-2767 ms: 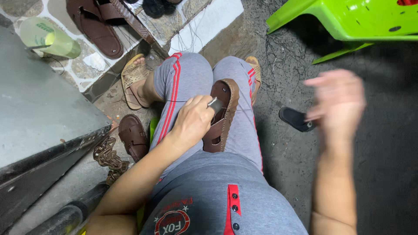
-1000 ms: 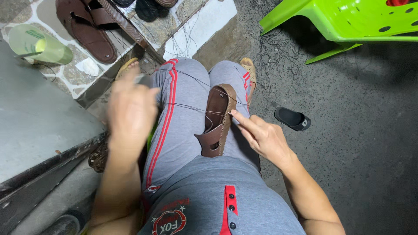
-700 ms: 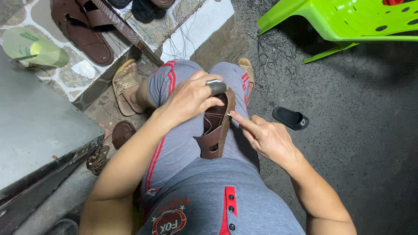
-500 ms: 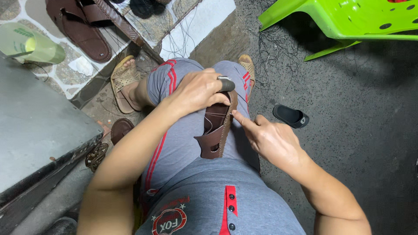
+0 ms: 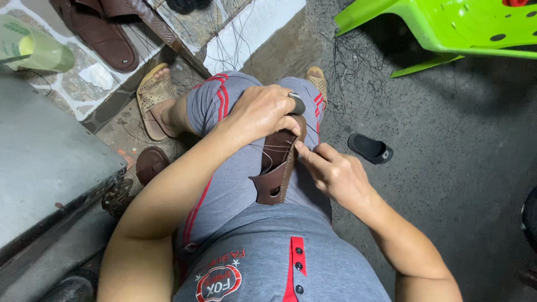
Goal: The person sits on a low stool and sews a brown leather sandal held on their lap. They use a curved stitching awl and a needle with thread to stitch along the sandal's edge, repeatedly pulling the thread tight. The person briefly lifts the sandal to inspect the stitching before continuing.
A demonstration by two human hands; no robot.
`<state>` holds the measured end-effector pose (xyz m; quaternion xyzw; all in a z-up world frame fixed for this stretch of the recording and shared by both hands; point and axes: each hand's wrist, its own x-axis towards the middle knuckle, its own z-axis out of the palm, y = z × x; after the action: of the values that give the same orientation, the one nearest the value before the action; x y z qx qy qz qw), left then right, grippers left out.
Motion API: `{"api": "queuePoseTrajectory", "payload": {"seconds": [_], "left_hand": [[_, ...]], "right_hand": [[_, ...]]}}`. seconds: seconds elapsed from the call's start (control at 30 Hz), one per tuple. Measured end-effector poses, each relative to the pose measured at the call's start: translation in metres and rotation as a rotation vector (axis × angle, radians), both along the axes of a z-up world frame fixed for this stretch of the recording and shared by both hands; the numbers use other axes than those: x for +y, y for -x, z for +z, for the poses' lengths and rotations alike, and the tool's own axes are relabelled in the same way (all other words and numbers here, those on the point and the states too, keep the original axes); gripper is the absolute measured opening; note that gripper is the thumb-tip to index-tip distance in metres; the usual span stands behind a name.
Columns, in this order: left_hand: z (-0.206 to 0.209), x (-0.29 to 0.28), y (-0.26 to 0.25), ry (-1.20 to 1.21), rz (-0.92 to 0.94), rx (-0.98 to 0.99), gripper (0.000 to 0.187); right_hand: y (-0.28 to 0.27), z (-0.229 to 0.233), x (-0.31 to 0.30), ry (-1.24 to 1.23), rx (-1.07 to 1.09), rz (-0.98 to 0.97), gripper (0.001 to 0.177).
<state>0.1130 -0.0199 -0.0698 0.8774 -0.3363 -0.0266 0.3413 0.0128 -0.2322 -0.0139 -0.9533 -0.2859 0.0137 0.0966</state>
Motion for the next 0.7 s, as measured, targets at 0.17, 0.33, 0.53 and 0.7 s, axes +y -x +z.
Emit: {"api": "queuePoseTrajectory", "payload": {"seconds": [0.17, 0.33, 0.53, 0.7], "left_hand": [[0.012, 0.012, 0.031, 0.13, 0.176, -0.204, 0.039], [0.022, 0.021, 0.091, 0.174, 0.25, -0.277, 0.026], [-0.001, 0.022, 0.1, 0.088, 0.22, -0.219, 0.018], [0.039, 0.029, 0.088, 0.844, -0.049, 0.436, 0.009]], "right_hand": [[0.001, -0.002, 0.002, -0.08, -0.019, 0.002, 0.027], [0.004, 0.012, 0.004, -0.051, -0.061, 0.035, 0.028], [0.004, 0.018, 0.008, 0.069, -0.187, 0.085, 0.03], [0.006, 0.013, 0.005, 0.034, -0.261, 0.1, 0.029]]}}
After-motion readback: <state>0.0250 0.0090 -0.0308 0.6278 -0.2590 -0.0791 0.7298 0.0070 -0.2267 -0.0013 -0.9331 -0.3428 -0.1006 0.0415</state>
